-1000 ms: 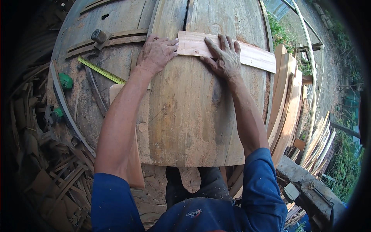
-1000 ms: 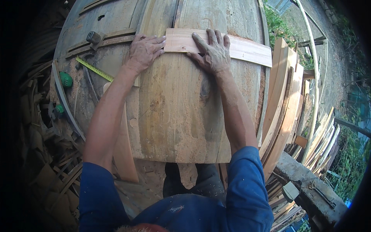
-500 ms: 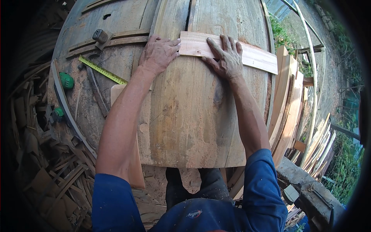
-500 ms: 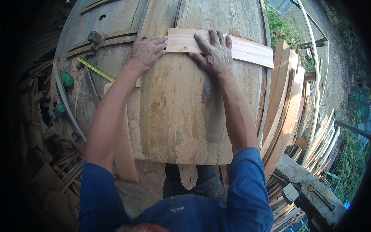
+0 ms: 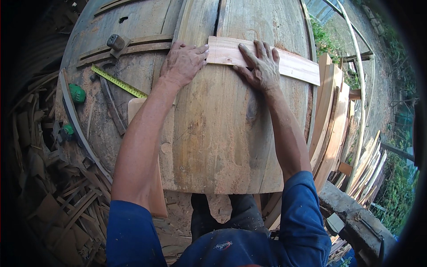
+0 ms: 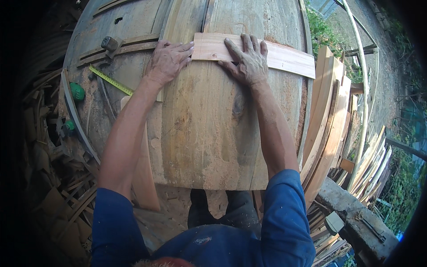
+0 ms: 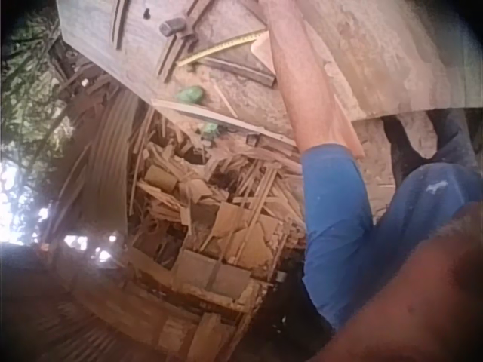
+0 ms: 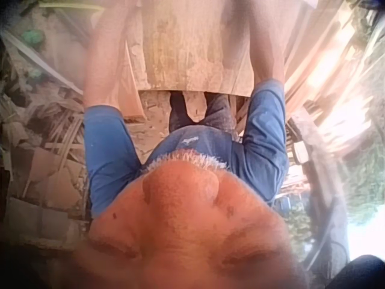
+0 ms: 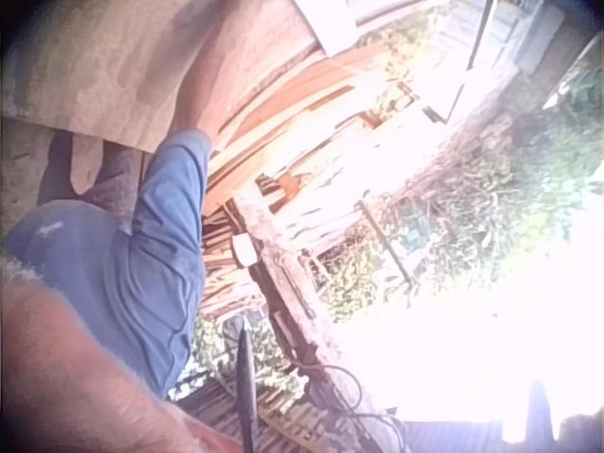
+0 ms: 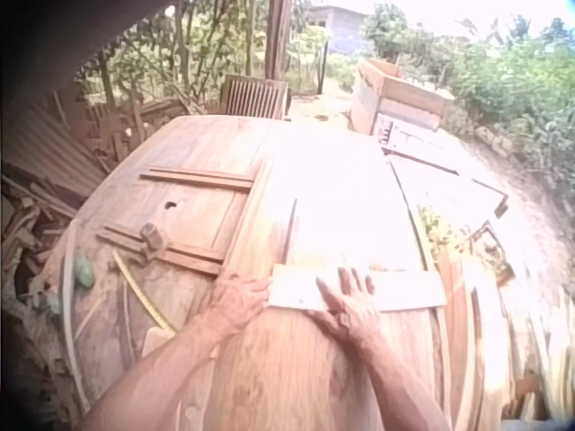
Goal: The person assembles a wooden furniture piece by positioning wood panels, marking them with a pencil, and securing them using a pneumatic nail gun and wood glue.
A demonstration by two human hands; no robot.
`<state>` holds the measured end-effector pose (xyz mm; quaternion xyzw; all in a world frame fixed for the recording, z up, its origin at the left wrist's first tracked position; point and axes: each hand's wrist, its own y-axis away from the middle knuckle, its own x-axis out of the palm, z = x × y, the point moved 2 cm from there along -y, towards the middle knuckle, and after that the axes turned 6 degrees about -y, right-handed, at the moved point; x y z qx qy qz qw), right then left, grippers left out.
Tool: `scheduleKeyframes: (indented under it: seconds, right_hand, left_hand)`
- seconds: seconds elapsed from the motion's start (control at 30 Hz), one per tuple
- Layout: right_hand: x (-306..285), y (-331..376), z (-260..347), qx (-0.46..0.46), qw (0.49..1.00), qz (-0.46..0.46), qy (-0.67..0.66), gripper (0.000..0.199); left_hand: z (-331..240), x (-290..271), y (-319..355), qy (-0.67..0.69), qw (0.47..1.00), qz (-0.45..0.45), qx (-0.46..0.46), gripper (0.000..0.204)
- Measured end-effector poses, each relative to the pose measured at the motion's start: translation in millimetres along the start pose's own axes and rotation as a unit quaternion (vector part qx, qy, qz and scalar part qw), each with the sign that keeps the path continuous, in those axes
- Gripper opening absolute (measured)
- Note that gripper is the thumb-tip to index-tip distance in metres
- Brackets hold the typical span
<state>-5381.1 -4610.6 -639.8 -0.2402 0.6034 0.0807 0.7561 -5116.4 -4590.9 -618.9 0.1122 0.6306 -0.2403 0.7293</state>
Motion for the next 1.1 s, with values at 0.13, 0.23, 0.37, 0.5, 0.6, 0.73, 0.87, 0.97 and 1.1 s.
scheduleKeyframes:
  seconds: [0.13, 0.23, 0.37, 0.5, 0.6, 0.73, 0.87, 0.97, 1.1]
  right_hand:
    - [1, 0, 0, 0.002, 1.0, -0.004, -0.004, 0.076]
    - [-2, -3, 4, -0.001, 1.0, -0.006, -0.002, 0.076]
    - [0, 3, -3, 0.018, 1.0, 0.015, -0.017, 0.078]
    - [0, -1, 5, 0.003, 0.999, -0.001, -0.032, 0.077]
    - [-1, 1, 1, 0.009, 0.999, -0.005, -0.034, 0.077]
    - [-1, 0, 3, 0.013, 0.999, -0.004, -0.043, 0.077]
    - [3, 0, -1, 0.01, 0.999, -0.019, -0.046, 0.076]
    - [2, 1, -3, 0.012, 0.999, -0.012, -0.048, 0.076]
    - [-2, -7, 5, 0.02, 0.999, 0.021, -0.025, 0.075]
  left_hand:
    - [0, -1, -1, 0.005, 1.0, 0.011, 0.002, 0.028]
    - [8, 25, 2, 0.075, 0.997, 0.0, -0.019, 0.028]
    - [0, 12, -1, 0.12, 0.993, -0.008, -0.02, 0.028]
    - [5, -5, 1, 0.073, 0.997, 0.02, -0.016, 0.03]
    - [4, -2, -3, 0.067, 0.998, 0.005, -0.007, 0.031]
    - [6, 6, -1, 0.071, 0.997, -0.004, -0.007, 0.032]
    - [3, 8, -3, 0.056, 0.998, -0.01, -0.006, 0.031]
    - [1, 7, -5, 0.051, 0.999, -0.002, 0.001, 0.032]
    - [24, 47, 12, 0.188, 0.982, 0.022, -0.021, 0.039]
